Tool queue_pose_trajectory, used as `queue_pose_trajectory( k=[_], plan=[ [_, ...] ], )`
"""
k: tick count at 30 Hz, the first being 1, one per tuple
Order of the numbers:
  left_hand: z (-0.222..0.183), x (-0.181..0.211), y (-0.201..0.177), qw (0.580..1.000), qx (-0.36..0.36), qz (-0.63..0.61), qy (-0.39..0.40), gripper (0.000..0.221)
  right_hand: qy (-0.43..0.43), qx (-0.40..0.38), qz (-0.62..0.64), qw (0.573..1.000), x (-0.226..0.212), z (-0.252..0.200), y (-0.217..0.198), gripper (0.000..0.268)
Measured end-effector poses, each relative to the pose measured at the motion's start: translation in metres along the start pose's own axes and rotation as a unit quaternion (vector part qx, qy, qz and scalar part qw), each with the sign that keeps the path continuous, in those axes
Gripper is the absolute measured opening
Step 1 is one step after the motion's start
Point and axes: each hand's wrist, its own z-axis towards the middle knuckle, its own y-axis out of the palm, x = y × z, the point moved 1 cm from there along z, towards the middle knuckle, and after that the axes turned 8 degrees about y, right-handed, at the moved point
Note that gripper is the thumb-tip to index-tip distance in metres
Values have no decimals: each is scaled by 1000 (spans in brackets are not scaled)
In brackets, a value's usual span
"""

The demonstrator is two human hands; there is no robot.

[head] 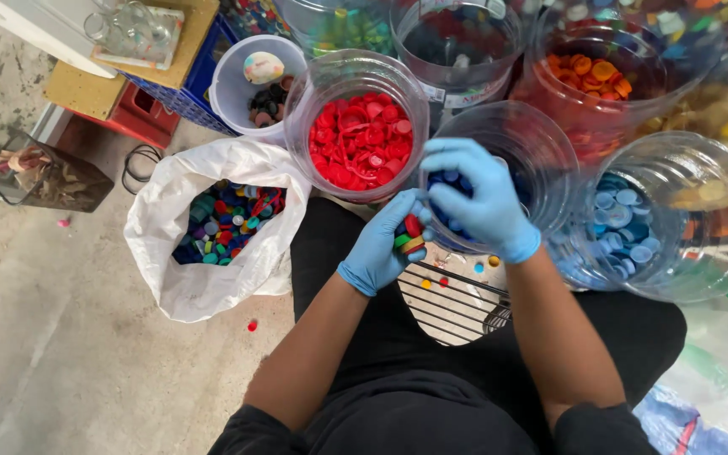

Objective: Sorting plastic bottle caps by color from a large bag into separate containers.

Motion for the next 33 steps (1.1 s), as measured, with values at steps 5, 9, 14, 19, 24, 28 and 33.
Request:
queue_pose_trajectory(
  k=[5,9,14,19,24,28,33],
  plan=[
    [-2,-22,7,997,78,4,4,24,-20,2,-107,994,-13,-64,7,50],
    [-26,-4,43,997,41,27,55,22,-17,4,-77,997,-14,-71,7,42],
    [-27,-2,24,992,111,-36,46,20,-18,-30,-34,999,-18,-59,18,36],
    [-33,12,-7,996,67,-1,51,32,-39,-4,178,983,-66,-9,13,22],
    [-40,15,-25,997,45,12,60,35,-85,58,32,994,-11,57,58,42],
    [-62,35,-3,997,-36,24,57,26,35,-73,-25,996,-38,60,55,69],
    [-37,11,-36,994,32,81,67,32,-58,-67,-32,996,-12,-8,51,31]
  ],
)
